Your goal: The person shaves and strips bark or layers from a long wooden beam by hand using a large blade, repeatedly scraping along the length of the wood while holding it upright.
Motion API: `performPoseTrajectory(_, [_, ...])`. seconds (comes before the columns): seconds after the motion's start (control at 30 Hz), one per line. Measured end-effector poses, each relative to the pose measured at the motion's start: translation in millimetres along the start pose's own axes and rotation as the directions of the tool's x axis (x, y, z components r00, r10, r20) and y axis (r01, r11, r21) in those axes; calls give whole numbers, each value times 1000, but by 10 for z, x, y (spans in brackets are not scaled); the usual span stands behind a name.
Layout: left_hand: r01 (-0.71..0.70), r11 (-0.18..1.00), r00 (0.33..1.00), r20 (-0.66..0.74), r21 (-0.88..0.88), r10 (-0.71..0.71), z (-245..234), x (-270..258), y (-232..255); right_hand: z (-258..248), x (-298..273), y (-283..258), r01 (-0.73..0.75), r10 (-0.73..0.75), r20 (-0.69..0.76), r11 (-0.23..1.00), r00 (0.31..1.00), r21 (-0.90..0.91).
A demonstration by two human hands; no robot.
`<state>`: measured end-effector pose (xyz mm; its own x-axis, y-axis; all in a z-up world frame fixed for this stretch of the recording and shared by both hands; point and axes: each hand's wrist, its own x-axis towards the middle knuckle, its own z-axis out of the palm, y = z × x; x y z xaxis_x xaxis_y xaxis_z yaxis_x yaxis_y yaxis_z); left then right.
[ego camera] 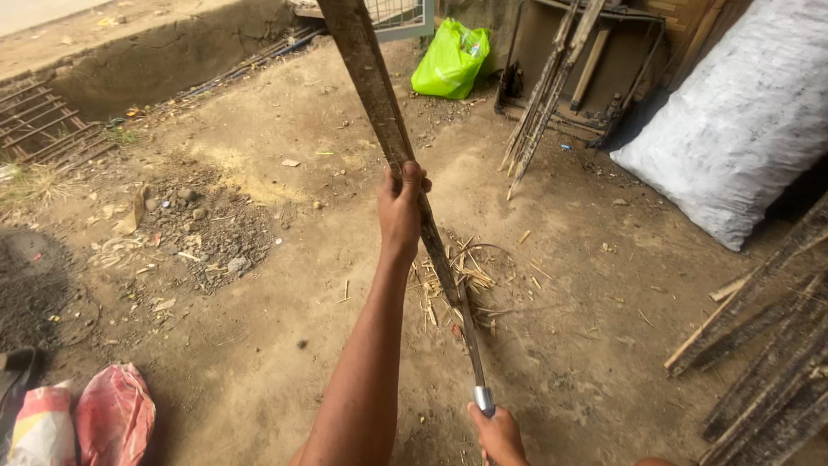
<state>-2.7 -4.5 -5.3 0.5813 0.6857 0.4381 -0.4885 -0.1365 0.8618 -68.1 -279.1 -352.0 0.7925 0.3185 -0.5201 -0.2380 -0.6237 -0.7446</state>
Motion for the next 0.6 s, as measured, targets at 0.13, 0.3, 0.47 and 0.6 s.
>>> performPoseTrajectory(0.13, [-14, 999, 1000, -15, -46, 13, 31, 42, -98, -203, -143, -239, -169, 157, 79, 971, 984, 168])
performPoseTrajectory(0.3, [-4, 1000, 1000, -28, -15, 4, -75, 91, -128, -417, -342, -909, 74, -62, -53, 955, 997, 288])
performPoseTrajectory(0.47, [-5, 1000, 999, -51, -25, 4, -167, 115, -149, -331, -257, -1303, 317, -220, -295, 885, 930, 340])
performPoseTrajectory(0.6, [-6, 997, 999, -36, -81, 3, -188, 117, -116, -182, -98, -1048, 42, -36, -77, 997, 996, 72])
